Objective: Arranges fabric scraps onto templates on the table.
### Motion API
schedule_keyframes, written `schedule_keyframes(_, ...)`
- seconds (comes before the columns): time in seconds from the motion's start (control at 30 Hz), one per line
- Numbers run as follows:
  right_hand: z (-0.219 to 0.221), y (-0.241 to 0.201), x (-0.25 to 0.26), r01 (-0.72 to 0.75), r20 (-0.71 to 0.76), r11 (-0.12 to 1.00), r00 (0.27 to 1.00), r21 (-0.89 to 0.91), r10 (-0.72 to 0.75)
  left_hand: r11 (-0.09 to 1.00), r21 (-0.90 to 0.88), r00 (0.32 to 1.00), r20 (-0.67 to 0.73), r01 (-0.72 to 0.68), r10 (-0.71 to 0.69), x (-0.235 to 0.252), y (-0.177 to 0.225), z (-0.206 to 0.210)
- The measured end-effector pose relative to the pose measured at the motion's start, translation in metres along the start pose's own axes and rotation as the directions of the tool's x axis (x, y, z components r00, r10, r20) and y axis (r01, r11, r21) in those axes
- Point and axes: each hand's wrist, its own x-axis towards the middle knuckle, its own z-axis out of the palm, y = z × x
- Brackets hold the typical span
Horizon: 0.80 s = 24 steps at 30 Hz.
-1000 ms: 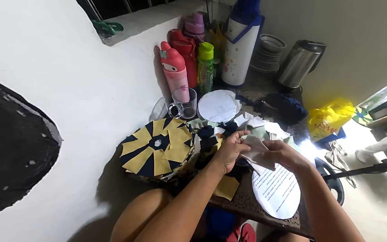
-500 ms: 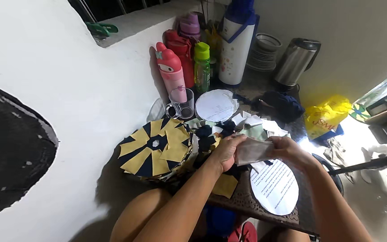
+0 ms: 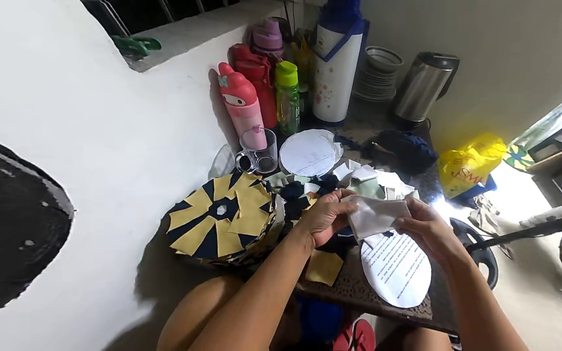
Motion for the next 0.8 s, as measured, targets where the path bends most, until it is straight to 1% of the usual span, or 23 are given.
schedule_keyframes(0.07, -0.003, 0.005, -0.003, 0.019, -0.005, 0.997, 1.000, 0.076, -0.018, 1.000, 0.013, 1.000, 0.009, 0.013, -0.013, 0.000, 0.000, -0.001)
schedule_keyframes(0.13, -0.005, 0.010, -0.005, 0.026, -0.039, 0.989, 0.999, 0.144, -0.021, 0.999, 0.036, 0.999, -0.012, 0.036, -0.035, 0.000, 0.000, 0.000)
schedule_keyframes(0.2, -0.007, 0.012, -0.005, 0.009, -0.088, 0.978, 0.996, 0.207, 0.010, 0.996, 0.075, 0.998, -0.034, 0.058, -0.056, 0.002, -0.001, 0.001)
schedule_keyframes(0.27, -0.009, 0.011, -0.005, -0.017, -0.130, 0.972, 0.990, 0.235, 0.048, 0.987, 0.142, 0.997, -0.052, 0.071, -0.064, 0.004, -0.003, 0.001)
schedule_keyframes(0.3, -0.009, 0.010, -0.005, -0.027, -0.149, 0.972, 0.987, 0.233, 0.063, 0.976, 0.207, 0.996, -0.067, 0.063, -0.051, 0.005, -0.004, 0.002)
schedule_keyframes(0.37, -0.004, 0.005, -0.006, -0.023, -0.203, 0.983, 0.977, 0.182, 0.061, 0.910, 0.415, 0.992, -0.117, 0.009, 0.043, 0.007, -0.012, 0.002)
schedule_keyframes(0.4, 0.000, 0.001, -0.006, -0.009, -0.233, 0.993, 0.972, 0.120, 0.037, 0.845, 0.533, 0.983, -0.138, -0.033, 0.125, 0.008, -0.017, 0.002)
schedule_keyframes(0.43, 0.005, -0.003, -0.007, 0.013, -0.260, 1.000, 0.966, 0.018, -0.007, 0.774, 0.628, 0.963, -0.150, -0.081, 0.223, 0.008, -0.024, 0.002)
schedule_keyframes(0.47, 0.011, -0.006, -0.008, 0.037, -0.277, 0.992, 0.958, -0.121, -0.069, 0.726, 0.676, 0.940, -0.155, -0.124, 0.305, 0.006, -0.031, 0.005)
schedule_keyframes(0.5, 0.018, -0.009, -0.010, 0.066, -0.273, 0.958, 0.951, -0.280, -0.146, 0.724, 0.672, 0.925, -0.158, -0.157, 0.347, 0.001, -0.036, 0.009)
schedule_keyframes(0.53, 0.024, -0.009, -0.013, 0.102, -0.236, 0.898, 0.946, -0.429, -0.221, 0.766, 0.620, 0.927, -0.163, -0.170, 0.338, -0.007, -0.039, 0.016)
schedule_keyframes(0.57, 0.031, -0.010, -0.016, 0.137, -0.182, 0.829, 0.944, -0.542, -0.275, 0.842, 0.518, 0.948, -0.167, -0.150, 0.271, -0.015, -0.038, 0.024)
schedule_keyframes(0.6, 0.039, -0.011, -0.020, 0.167, -0.121, 0.777, 0.947, -0.607, -0.298, 0.923, 0.375, 0.978, -0.145, -0.086, 0.151, -0.024, -0.036, 0.030)
schedule_keyframes(0.63, 0.046, -0.011, -0.025, 0.185, -0.058, 0.754, 0.957, -0.630, -0.283, 0.975, 0.223, 0.995, -0.099, 0.006, 0.016, -0.031, -0.034, 0.033)
schedule_keyframes(0.67, 0.052, -0.012, -0.030, 0.194, 0.007, 0.766, 0.971, -0.613, -0.240, 0.992, 0.092, 0.995, -0.051, 0.086, -0.082, -0.035, -0.034, 0.034)
schedule_keyframes(0.7, 0.055, -0.013, -0.034, 0.196, 0.058, 0.801, 0.978, -0.565, -0.199, 0.991, -0.005, 0.991, -0.022, 0.134, -0.134, -0.037, -0.033, 0.034)
schedule_keyframes(0.73, 0.054, -0.012, -0.039, 0.201, 0.068, 0.840, 0.979, -0.504, -0.194, 0.986, -0.066, 0.988, -0.017, 0.151, -0.152, -0.039, -0.034, 0.035)
schedule_keyframes(0.77, 0.051, -0.008, -0.042, 0.218, 0.023, 0.866, 0.972, -0.449, -0.233, 0.985, -0.093, 0.989, -0.019, 0.147, -0.150, -0.040, -0.034, 0.036)
schedule_keyframes(0.8, 0.046, -0.003, -0.046, 0.241, -0.067, 0.877, 0.953, -0.417, -0.294, 0.986, -0.094, 0.990, -0.017, 0.141, -0.143, -0.041, -0.034, 0.037)
